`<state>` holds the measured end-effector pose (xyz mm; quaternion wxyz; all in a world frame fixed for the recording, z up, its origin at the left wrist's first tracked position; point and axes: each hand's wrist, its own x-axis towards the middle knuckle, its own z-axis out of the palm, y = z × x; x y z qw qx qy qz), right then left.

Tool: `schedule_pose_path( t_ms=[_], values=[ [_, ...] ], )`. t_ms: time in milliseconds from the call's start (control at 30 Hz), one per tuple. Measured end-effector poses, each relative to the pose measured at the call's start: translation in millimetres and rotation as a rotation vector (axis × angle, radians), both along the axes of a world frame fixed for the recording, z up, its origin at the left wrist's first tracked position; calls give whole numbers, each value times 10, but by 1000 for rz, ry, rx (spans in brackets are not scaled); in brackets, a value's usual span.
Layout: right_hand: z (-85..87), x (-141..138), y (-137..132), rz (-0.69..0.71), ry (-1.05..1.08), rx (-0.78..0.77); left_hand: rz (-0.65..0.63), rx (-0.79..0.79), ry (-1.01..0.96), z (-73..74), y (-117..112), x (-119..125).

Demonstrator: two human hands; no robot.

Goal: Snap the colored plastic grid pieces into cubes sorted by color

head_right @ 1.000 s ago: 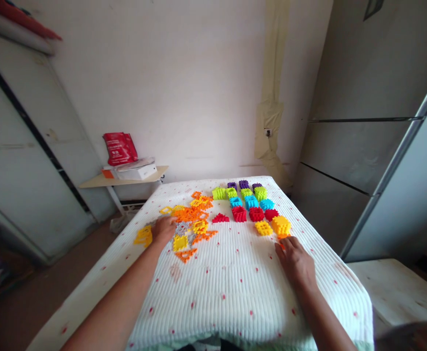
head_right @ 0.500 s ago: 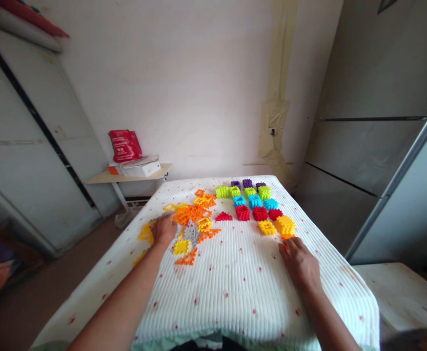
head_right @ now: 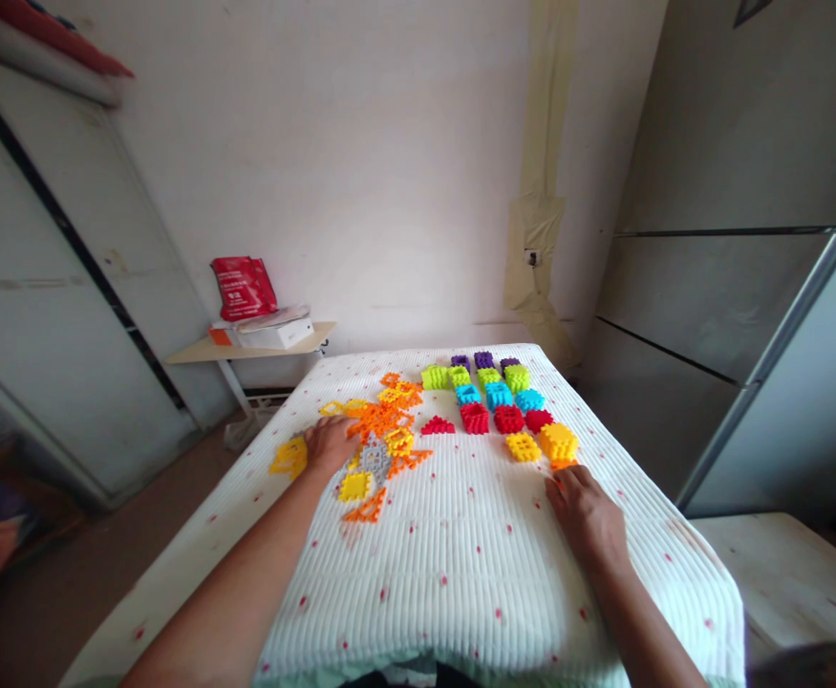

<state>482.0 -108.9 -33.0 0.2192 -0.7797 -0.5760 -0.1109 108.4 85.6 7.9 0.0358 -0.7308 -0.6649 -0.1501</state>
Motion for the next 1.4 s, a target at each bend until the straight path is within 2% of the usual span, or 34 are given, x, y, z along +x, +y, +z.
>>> schedule_pose_path(
  t_ms=[333, 633, 867, 1033, 1167, 1267, 1400],
  values=[
    [29, -7, -11, 15, 21, -44, 53, -142, 24, -38, 170, 78],
    [55, -23, -8, 14, 45, -67, 60, -111, 29, -20, 150, 136],
    [61, -31, -15, 21, 32, -41, 44, -4, 38, 46, 27, 107],
    [40, -25, -16, 38, 22, -22, 28, 227, 11, -33, -41, 14],
    [25, -12, -8, 50, 22, -15, -33, 333, -140, -135, -7, -58],
    [33, -17, -5, 60, 17, 6, 15, 362, -216, -156, 28, -146],
    [63, -38, -8, 56, -5, 14, 91, 419, -351, -103, 75, -278]
  ],
)
